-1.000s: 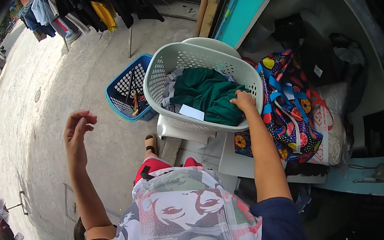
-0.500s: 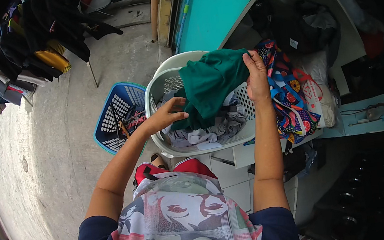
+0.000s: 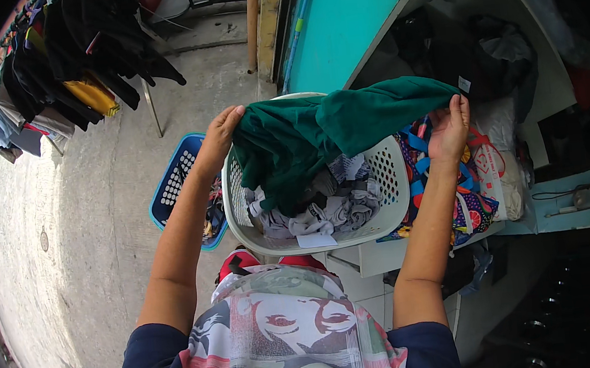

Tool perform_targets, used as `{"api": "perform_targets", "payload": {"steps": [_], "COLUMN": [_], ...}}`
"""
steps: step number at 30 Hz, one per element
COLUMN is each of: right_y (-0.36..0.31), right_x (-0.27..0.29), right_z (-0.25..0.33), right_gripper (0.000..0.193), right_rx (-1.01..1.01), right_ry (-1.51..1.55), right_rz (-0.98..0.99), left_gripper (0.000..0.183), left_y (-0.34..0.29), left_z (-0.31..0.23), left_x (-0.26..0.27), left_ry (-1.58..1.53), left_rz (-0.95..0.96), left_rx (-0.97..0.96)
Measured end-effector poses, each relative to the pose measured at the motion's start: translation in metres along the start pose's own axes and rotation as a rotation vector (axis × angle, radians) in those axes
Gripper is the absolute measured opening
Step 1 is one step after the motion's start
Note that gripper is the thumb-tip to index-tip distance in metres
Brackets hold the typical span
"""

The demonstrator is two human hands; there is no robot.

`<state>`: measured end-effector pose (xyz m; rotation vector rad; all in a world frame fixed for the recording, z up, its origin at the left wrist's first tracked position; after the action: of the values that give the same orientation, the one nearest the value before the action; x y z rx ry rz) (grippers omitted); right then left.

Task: Taking washed clothes from a basket and placing them on hangers on an outdoor drying rack.

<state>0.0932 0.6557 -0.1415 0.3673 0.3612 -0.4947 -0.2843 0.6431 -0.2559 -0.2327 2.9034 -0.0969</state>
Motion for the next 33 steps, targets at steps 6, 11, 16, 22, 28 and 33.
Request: {"api": "perform_targets", "payload": {"steps": [6, 11, 16, 22, 28, 33], "right_y": [0.022, 0.018, 0.004, -0.037, -0.053, -0.049], "right_x": [0.100, 0.133, 0.142, 0.139, 0.108, 0.095], "right_z": [-0.013, -0.040, -0.028, -0.028, -0.038, -0.040], "right_gripper": [0.019, 0.019, 0.017, 0.012, 0.009, 0.011], "right_rx": [-0.229, -0.269, -0.339, -0.460, -0.528, -0.356], "right_ry": [0.162, 0.208, 0.242, 0.137, 0.131, -0.231], "right_rz": [-0.130, -0.096, -0.108, 0.115, 0.349, 0.249], "left_gripper": [0.025, 0.027, 0.026, 0.019, 0.023, 0.029], "left_y": [-0.017, -0.030, -0.042, -0.076, -0.079, -0.086], "left_z": [-0.024, -0.004, -0.008, -0.007, 0.069, 0.150], "left_x": [0.026, 0.020, 0.023, 0.009, -0.079, -0.132], "left_ry": [-0.257, 0.049, 0.037, 0.966, 0.517, 0.856], "left_rz": [-0.233, -0.196, -0.109, 0.056, 0.398, 0.755], "left_rx": [-0.103, -0.170, -0.137, -0.206, 0.031, 0.082]}}
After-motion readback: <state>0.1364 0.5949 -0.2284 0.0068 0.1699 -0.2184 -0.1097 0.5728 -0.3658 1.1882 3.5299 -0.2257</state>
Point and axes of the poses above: each hand's wrist, its own y-axis towards the middle knuckle, its own x-axis out of the back of the hand, z = x × y, the point moved 5 cm from there along y, towards the middle knuckle, and after that the axes turned 14 degrees about -z, right-handed, at the moved point
